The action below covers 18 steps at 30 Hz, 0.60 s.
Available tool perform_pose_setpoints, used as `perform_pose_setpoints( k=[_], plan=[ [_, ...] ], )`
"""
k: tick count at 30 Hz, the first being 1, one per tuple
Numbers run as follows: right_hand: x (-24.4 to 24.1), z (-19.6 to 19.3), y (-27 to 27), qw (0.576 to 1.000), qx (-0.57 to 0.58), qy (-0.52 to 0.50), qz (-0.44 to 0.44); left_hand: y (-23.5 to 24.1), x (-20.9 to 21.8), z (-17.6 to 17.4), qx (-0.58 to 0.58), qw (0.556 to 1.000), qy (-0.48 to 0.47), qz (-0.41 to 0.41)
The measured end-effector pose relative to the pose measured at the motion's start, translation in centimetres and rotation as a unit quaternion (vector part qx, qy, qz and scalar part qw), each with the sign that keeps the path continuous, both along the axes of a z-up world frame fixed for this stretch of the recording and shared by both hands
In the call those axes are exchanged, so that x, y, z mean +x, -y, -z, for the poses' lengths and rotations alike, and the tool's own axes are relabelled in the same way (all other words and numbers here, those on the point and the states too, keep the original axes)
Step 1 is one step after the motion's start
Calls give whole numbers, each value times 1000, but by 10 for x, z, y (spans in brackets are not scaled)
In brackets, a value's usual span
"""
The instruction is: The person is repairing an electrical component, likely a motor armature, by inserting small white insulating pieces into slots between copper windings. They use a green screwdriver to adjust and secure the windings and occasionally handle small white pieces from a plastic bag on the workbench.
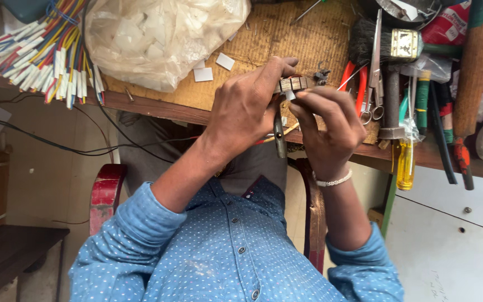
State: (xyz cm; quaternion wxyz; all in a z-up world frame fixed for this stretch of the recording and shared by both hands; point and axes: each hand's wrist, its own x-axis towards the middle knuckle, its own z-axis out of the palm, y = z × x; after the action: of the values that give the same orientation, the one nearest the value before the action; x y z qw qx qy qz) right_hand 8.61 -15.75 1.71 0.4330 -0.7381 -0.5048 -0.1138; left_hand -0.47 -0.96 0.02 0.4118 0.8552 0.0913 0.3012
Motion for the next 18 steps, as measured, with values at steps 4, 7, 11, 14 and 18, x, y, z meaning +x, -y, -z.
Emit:
perform_pose_setpoints(
  k=[4,7,11,14,18],
  plan=[
    [-20,14,1,994,42,-90,47,6,-3,0,2,1000,-21,-23],
    [-27,19,-2,989,58,-117,72,7,-5,-2,13,1000,13,-16],
    [-29,19,-8,989,66,-108,81,9,-6,-2,0,1000,19,-21],
    [-30,21,-9,988,60,-108,95,10,-7,0,1,1000,26,-16],
    [-30,19,-13,989,55,-100,90,3,-9,1,7,999,35,13]
  ],
)
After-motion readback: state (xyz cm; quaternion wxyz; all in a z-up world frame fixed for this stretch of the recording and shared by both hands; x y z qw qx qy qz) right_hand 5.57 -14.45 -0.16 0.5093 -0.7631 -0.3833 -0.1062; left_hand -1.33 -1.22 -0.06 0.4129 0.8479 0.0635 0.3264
